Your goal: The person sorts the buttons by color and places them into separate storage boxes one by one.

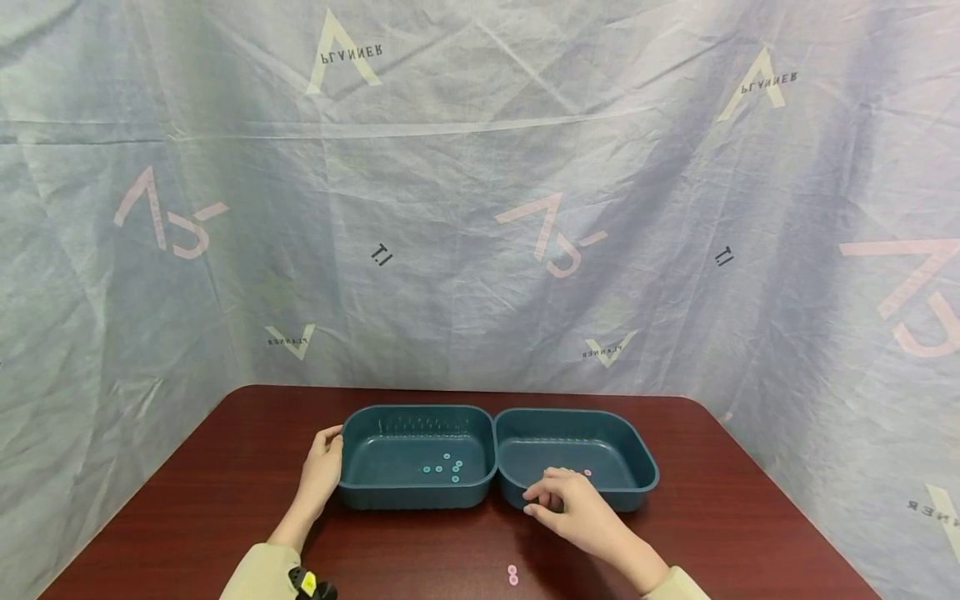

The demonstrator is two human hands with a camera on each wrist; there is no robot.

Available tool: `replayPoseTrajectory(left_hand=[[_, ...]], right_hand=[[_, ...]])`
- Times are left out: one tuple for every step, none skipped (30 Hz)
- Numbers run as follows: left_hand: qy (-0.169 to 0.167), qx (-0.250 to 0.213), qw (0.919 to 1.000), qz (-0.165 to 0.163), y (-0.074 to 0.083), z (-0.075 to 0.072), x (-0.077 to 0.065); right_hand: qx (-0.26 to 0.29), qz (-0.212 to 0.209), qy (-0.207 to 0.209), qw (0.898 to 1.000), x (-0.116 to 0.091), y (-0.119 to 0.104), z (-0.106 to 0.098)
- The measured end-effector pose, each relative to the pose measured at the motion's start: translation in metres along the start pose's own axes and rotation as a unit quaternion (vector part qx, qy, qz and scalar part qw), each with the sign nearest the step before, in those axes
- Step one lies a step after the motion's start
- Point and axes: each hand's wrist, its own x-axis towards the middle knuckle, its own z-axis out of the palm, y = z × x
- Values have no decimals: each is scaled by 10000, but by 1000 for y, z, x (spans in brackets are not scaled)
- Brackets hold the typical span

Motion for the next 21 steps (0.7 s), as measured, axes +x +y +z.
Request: replayPoseTrajectory(left_hand=[[15,2,10000,-1,0,0,0],[25,3,10000,-2,0,0,0],[34,6,10000,-4,0,0,1],[37,7,10000,-1,0,0,1],[37,4,10000,0,-1,0,1],[33,-1,10000,3,-1,0,1],[22,-1,10000,0,-1,0,1],[18,-5,10000,0,-1,0,1],[13,-11,10000,-3,-1,0,0],[13,-15,10000,0,0,0,0],[10,-21,10000,5,0,0,0],[14,-20,10000,10,0,0,0],[13,-18,10000,15,0,0,0],[15,-19,10000,19,1,0,0],[13,-23,10000,18,1,0,0],[14,-24,10000,16,1,-1,0],[18,-16,10000,22,1,-1,-1],[21,-18,10000,9,1,-1,-1],[29,-15,10000,5,2,-1,-1],[42,-13,10000,1,2,-1,-1],[54,-14,10000,2,2,-1,-1]], right_hand=[[-26,-68,-20,10000,0,0,1],[-9,-135,-39,9999,0,0,2],[3,-223,-45,9997,0,0,4],[-19,-267,-48,9996,-1,0,4],[28,-344,-57,9994,-1,0,5],[125,-412,-85,9990,-1,0,6],[204,-443,-147,9987,-2,0,6],[271,-466,-211,9983,-2,-1,6],[332,-493,-287,9978,-2,-2,6],[399,-490,-387,9973,-2,-3,6],[487,-498,-491,9964,-2,-4,6],[529,-461,-594,9958,-2,-5,6],[542,-408,-699,9952,-2,-6,6],[572,-366,-792,9945,-3,-7,6],[599,-333,-885,9937,-3,-8,7],[602,-290,-963,9931,-3,-8,7],[589,-271,-1017,9927,-3,-8,8],[590,-255,-1074,9921,-3,-8,9],[573,-266,-1116,9917,-3,-8,10],[569,-294,-1148,9913,-3,-9,11],[528,-341,-1166,9912,-3,-9,12]])
